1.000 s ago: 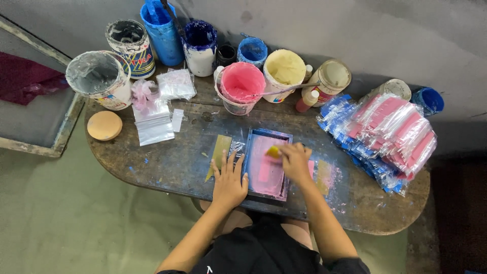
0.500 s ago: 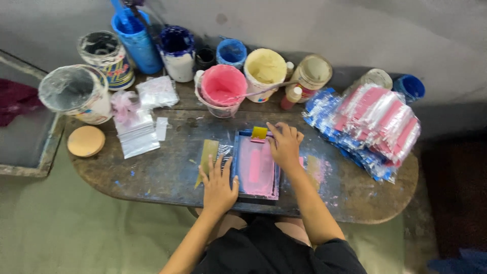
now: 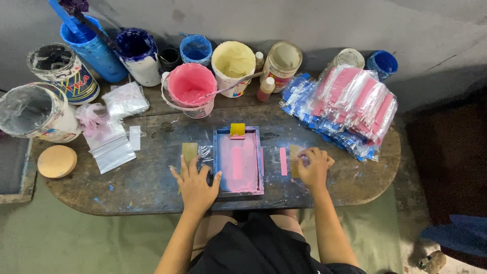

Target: Manual screen printing of designs onto small plastic bags using pink ink and a handheld screen frame.

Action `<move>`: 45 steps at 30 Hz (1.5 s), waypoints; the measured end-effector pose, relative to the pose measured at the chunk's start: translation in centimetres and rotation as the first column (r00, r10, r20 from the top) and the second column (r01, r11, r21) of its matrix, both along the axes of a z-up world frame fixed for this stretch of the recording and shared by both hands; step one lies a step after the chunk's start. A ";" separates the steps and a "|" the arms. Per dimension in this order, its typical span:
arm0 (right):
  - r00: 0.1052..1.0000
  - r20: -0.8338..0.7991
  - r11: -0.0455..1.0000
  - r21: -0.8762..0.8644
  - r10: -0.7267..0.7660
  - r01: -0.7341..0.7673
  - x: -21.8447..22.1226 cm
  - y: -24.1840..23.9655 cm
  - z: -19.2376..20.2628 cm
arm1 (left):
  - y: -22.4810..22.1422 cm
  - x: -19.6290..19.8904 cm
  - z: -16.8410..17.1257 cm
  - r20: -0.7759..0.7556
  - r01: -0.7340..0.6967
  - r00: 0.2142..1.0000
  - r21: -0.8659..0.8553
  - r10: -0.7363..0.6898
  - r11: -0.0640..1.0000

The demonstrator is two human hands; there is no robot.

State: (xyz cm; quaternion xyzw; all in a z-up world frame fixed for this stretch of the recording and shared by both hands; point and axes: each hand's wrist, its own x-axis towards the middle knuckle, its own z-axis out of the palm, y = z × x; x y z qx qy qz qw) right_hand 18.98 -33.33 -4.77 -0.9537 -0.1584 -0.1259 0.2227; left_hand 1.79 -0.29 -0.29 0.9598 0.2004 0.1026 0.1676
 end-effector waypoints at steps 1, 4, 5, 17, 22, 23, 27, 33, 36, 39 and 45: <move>1.000 0.000 1.000 0.003 0.001 -0.001 0.0 0.3 0.3 | 0.0 0.3 -0.1 0.000 -0.001 1.000 0.003 0.001 1.000; 0.997 -0.067 1.000 0.008 0.025 -0.024 -0.2 1.4 0.5 | 0.1 0.8 -0.3 -0.045 -0.006 0.999 0.030 0.007 1.000; 0.999 -0.031 0.999 -0.007 0.038 -0.038 -0.2 1.7 0.2 | 0.1 0.9 -0.3 -0.038 0.003 0.999 0.031 -0.002 1.000; 0.998 0.037 0.989 -0.144 0.042 -0.037 -0.3 2.3 -1.0 | -0.1 1.2 -0.3 0.056 0.022 0.998 0.000 -0.022 1.000; 1.000 -0.003 0.989 -0.146 0.017 -0.017 -0.2 2.2 -1.3 | 0.0 1.4 -0.5 0.082 0.033 0.996 -0.007 -0.032 0.999; 1.000 -0.016 0.990 -0.139 0.014 -0.016 -0.3 2.4 -1.0 | 0.0 1.5 -0.4 0.087 0.040 0.995 -0.012 -0.039 0.999; 0.999 -0.037 0.986 -0.164 0.006 -0.012 -0.3 2.4 -1.2 | 0.0 1.5 -0.4 0.095 0.045 0.995 -0.016 -0.043 0.999; 0.998 -0.063 0.983 -0.183 -0.024 0.013 -0.4 2.6 -0.7 | 0.1 1.3 0.1 0.106 0.053 0.993 -0.014 -0.051 0.999; 0.998 -0.064 0.981 -0.193 -0.026 0.013 -0.3 2.5 -1.0 | 0.2 1.1 0.6 0.103 0.059 0.993 -0.027 -0.056 0.998; 0.999 -0.047 0.978 -0.210 -0.028 0.018 -0.3 2.4 -1.4 | 0.3 1.0 0.9 0.093 0.056 0.994 -0.014 -0.054 0.998; 1.000 -0.001 0.973 -0.231 -0.020 0.019 -0.4 2.5 -1.5 | 1.4 0.5 0.7 0.102 0.030 0.994 0.000 -0.029 1.000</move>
